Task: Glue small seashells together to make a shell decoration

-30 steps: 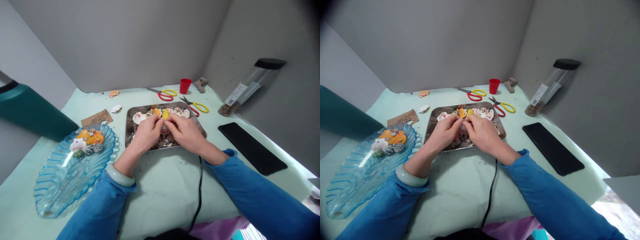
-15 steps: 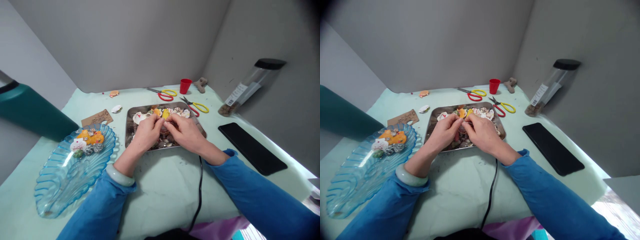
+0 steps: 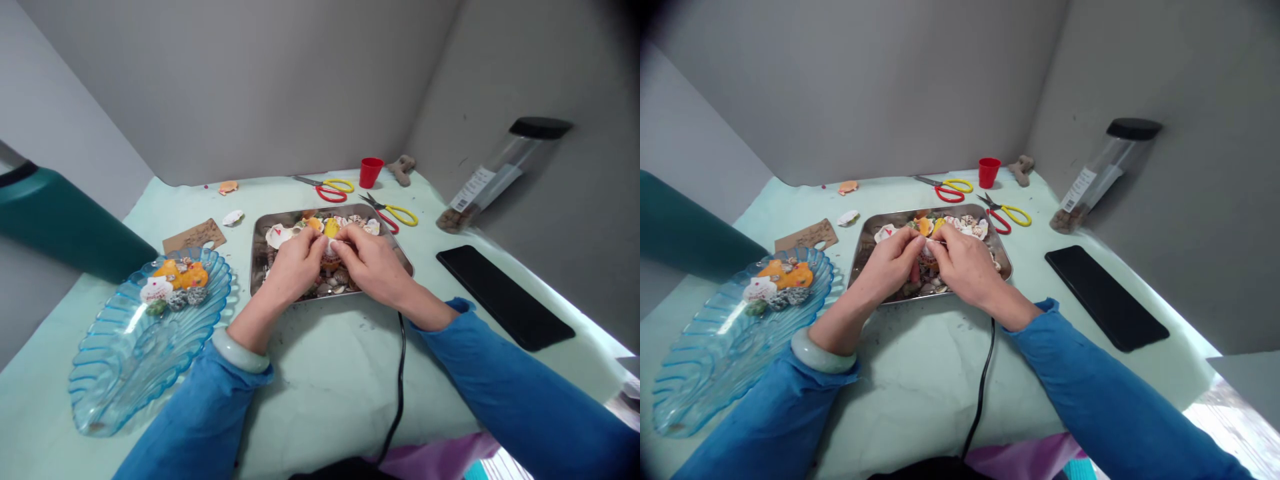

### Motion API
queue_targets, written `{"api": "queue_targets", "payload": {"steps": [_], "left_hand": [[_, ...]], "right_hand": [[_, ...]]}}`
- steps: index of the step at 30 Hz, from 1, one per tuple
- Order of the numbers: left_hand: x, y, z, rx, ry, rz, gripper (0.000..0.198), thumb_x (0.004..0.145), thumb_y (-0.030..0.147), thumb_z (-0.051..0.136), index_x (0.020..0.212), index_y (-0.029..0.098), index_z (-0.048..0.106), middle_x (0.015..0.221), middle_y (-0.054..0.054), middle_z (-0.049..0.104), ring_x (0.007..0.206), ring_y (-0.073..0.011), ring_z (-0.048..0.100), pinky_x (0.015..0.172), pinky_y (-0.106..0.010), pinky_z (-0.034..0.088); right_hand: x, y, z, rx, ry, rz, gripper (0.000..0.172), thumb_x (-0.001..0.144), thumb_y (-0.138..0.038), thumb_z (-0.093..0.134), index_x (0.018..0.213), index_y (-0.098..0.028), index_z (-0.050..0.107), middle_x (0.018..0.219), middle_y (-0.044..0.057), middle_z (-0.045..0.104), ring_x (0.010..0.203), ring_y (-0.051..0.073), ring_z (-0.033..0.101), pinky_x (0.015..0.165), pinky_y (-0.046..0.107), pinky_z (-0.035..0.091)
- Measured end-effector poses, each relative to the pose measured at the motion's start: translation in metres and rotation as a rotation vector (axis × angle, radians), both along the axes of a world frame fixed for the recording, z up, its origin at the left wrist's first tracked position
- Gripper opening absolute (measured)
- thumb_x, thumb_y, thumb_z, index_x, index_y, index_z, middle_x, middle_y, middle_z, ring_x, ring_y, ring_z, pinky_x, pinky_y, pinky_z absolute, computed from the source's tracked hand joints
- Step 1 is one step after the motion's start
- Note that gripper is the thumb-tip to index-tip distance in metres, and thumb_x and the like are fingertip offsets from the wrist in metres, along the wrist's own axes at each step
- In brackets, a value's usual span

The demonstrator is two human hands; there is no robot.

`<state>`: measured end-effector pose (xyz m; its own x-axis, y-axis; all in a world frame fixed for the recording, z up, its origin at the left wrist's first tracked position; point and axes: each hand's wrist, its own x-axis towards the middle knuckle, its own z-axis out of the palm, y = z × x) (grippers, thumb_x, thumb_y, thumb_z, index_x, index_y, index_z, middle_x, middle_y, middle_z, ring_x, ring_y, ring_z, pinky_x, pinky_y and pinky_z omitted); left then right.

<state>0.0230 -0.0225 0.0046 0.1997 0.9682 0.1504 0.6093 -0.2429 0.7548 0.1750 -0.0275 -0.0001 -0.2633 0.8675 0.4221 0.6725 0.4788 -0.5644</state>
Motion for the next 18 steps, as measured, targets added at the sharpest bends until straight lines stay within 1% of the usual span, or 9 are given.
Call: {"api": "queue_targets", "payload": {"steps": [3, 9, 18], "left_hand": [[0.0003, -0.0002, 0.0002, -0.025, -0.045, 0.001, 0.022, 0.088, 0.037, 0.037, 0.079, 0.02, 0.048, 0.051, 0.006, 0.052, 0.042, -0.0092, 0.046, 0.052, -0.024, 0.037], [0.0002, -0.0006, 0.0009, -0.015, -0.064, 0.008, 0.023, 0.087, 0.038, 0.04, 0.076, 0.02, 0.048, 0.052, 0.005, 0.052, 0.042, -0.0086, 0.047, 0.049, -0.022, 0.037], [0.0, 0.0, 0.0, 0.006, -0.068, 0.008, 0.024, 0.087, 0.04, 0.041, 0.077, 0.02, 0.049, 0.05, 0.006, 0.051, 0.041, -0.0084, 0.045, 0.049, -0.023, 0.036]], "right_hand": [[-0.0002, -0.0005, 0.0006, 0.003, 0.011, 0.001, 0.016, 0.09, -0.029, 0.043, 0.084, -0.019, 0.053, 0.077, 0.001, 0.061, 0.068, 0.014, 0.053, 0.065, 0.026, 0.035], [0.0, -0.0009, -0.0009, 0.006, 0.004, 0.014, 0.018, 0.09, -0.033, 0.043, 0.088, -0.019, 0.053, 0.077, 0.001, 0.061, 0.069, 0.015, 0.053, 0.064, 0.026, 0.035], [0.0002, -0.0002, 0.0001, -0.008, 0.02, 0.01, 0.015, 0.09, -0.03, 0.041, 0.084, -0.019, 0.049, 0.077, 0.002, 0.059, 0.069, 0.015, 0.052, 0.065, 0.027, 0.035]]}}
